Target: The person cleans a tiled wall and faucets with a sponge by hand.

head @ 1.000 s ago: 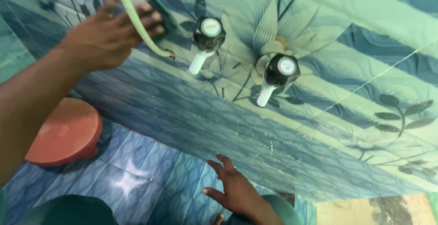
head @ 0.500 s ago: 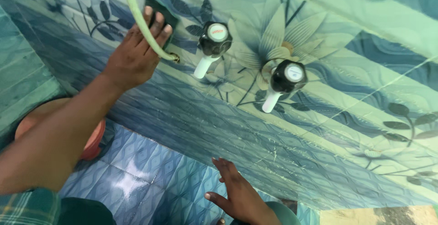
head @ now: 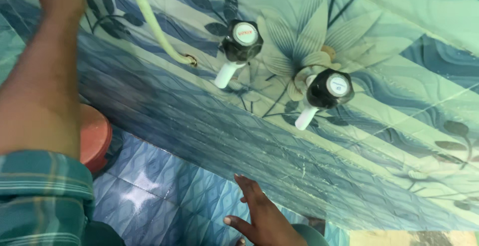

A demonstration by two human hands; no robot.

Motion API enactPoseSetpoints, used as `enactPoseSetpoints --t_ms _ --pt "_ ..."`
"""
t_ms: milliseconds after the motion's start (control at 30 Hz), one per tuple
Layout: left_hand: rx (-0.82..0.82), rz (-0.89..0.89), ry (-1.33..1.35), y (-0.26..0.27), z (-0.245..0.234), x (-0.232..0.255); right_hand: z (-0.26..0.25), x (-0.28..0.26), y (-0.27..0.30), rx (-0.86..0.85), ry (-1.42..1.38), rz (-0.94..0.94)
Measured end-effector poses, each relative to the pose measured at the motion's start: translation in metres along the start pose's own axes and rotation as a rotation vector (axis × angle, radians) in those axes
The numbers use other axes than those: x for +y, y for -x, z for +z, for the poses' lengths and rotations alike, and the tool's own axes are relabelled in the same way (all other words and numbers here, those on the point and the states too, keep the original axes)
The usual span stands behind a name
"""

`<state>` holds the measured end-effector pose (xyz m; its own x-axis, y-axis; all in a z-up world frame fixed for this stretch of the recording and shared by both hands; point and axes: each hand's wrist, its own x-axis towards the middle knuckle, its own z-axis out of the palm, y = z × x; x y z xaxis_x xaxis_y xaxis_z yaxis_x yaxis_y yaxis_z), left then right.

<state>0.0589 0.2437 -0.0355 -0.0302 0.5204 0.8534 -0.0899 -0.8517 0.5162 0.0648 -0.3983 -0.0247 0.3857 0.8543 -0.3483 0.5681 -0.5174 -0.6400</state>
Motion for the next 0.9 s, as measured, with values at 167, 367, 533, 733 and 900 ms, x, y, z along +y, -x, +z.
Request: enactPoseSetpoints --t_ms 167,367,533,733,900 --pt "-0.267 0.081 -0.346 0.072 0.009 0.086 -0.001 -0.009 0.005 -0.042 0.006 -0.039" --pt "-0.675 0.195 -0.378 0.171 -0.020 0.231 0.006 -0.015 0.007 -0.104 0.033 -0.009" --pt "-0.330 -0.036 -0.405 0.117 -0.020 0.133 0.006 0.011 0.015 -0.058 0.032 -0.118" --pt "-0.186 -0.336 -0.559 0.053 -0.008 0.053 -0.002 0.007 0.005 -0.017 0.044 -0.036" --pt "-0.463 -0.220 -0.361 0.240 0.023 0.226 -0.005 -0.001 0.007 -0.073 0.026 -0.092"
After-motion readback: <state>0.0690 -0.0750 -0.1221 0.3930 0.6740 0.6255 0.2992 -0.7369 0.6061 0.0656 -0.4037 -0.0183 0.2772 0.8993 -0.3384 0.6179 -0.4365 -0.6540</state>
